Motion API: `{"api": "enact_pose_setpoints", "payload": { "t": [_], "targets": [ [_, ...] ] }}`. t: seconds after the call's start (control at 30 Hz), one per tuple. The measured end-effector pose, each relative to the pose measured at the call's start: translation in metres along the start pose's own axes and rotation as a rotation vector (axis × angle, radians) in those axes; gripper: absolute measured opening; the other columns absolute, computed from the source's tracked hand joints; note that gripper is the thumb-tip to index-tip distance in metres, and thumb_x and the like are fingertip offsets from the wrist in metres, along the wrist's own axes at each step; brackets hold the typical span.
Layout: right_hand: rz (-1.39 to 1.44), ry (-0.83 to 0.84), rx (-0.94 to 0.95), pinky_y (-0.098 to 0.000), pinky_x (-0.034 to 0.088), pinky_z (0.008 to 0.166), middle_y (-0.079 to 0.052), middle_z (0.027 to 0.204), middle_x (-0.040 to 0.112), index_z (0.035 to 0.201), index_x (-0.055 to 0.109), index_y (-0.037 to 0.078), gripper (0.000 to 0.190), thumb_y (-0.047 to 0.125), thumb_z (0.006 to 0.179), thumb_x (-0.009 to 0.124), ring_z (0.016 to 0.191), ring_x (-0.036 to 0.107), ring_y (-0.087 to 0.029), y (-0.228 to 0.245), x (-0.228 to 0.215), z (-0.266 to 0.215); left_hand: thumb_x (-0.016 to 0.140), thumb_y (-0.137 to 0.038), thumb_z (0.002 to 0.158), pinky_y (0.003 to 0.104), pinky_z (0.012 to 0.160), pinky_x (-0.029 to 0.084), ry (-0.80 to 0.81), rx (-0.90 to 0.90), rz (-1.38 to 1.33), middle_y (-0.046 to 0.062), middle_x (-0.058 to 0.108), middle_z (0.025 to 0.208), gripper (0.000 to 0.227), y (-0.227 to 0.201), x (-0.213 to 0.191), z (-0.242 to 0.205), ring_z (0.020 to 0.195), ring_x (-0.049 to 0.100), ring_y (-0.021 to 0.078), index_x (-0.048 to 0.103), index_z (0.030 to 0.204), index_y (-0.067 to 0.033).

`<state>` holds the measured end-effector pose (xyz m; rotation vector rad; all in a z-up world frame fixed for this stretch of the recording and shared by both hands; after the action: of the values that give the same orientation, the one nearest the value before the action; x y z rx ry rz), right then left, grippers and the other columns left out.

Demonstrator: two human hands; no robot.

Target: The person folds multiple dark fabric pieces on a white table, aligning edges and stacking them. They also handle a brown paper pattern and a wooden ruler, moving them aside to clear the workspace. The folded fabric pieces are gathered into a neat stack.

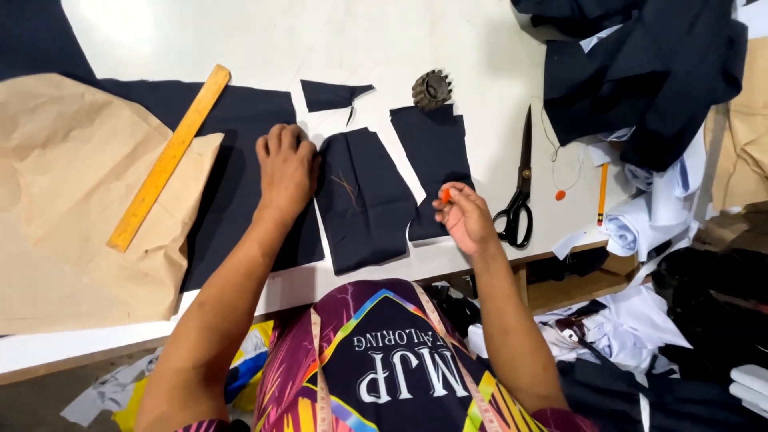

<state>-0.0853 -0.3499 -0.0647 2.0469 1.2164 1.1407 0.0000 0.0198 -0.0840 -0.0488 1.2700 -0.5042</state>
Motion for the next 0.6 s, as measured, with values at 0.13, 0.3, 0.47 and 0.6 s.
{"api": "enact_pose_setpoints", "payload": {
  "t": [0.13,0.3,0.47,0.6],
  "targets": [
    [-0.007,-0.068,-0.035,-0.0275,0.049,0.055,-0.005,0.089,0.060,0.106,0.067,0.010,0.014,0.020,0.110,0.059,0.073,0.065,-0.019,-0.025,0.029,0.008,0.077,-0.032,0.096,0.047,0.102,0.038,0.035,0.026,-0.147,0.002,0.060,0.115,0.016,-0.027,-0.012,-0.004,0.128,0.052,0.0289,0.069,0.099,-0.0192],
    [-0.915,0.188,-0.771,-0.0294,0.049,0.053,-0.002,0.070,0.051,0.136,0.073,0.013,0.056,0.015,0.084,0.093,0.059,0.056,-0.016,0.008,0.109,-0.007,0.069,-0.014,0.097,0.050,0.080,0.059,0.265,-0.097,-0.779,0.015,0.076,0.095,0.023,-0.091,-0.064,-0.005,0.095,0.075,0.0418,0.065,0.120,-0.0178],
    [-1.108,0.311,-0.919,-0.0334,0.055,0.061,-0.002,0.077,0.060,0.105,0.082,0.017,0.022,0.008,0.086,0.084,0.065,0.065,-0.023,0.020,0.136,-0.027,0.076,-0.005,0.086,0.044,0.075,0.059,0.205,-0.104,-0.918,0.011,0.072,0.084,0.023,-0.091,-0.064,-0.026,0.081,0.075,0.0318,0.070,0.107,-0.0115],
    [-1.154,0.235,-0.959,-0.0304,0.056,0.060,0.000,0.077,0.061,0.106,0.084,0.019,0.019,0.010,0.089,0.083,0.066,0.066,-0.020,0.015,0.131,-0.032,0.085,-0.025,0.089,0.039,0.072,0.058,0.170,-0.145,-0.990,0.007,0.072,0.077,0.018,-0.083,-0.061,-0.034,0.074,0.072,0.0258,0.072,0.096,-0.0134]
  ]
}}
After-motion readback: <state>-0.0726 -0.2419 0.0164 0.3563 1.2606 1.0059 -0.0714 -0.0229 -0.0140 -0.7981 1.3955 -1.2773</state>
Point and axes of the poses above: each hand's wrist, its own z-axis towards the middle knuckle, its own x-axis out of the palm, y = z × x, the point moved 2 cm from there along z, towards the middle knuckle
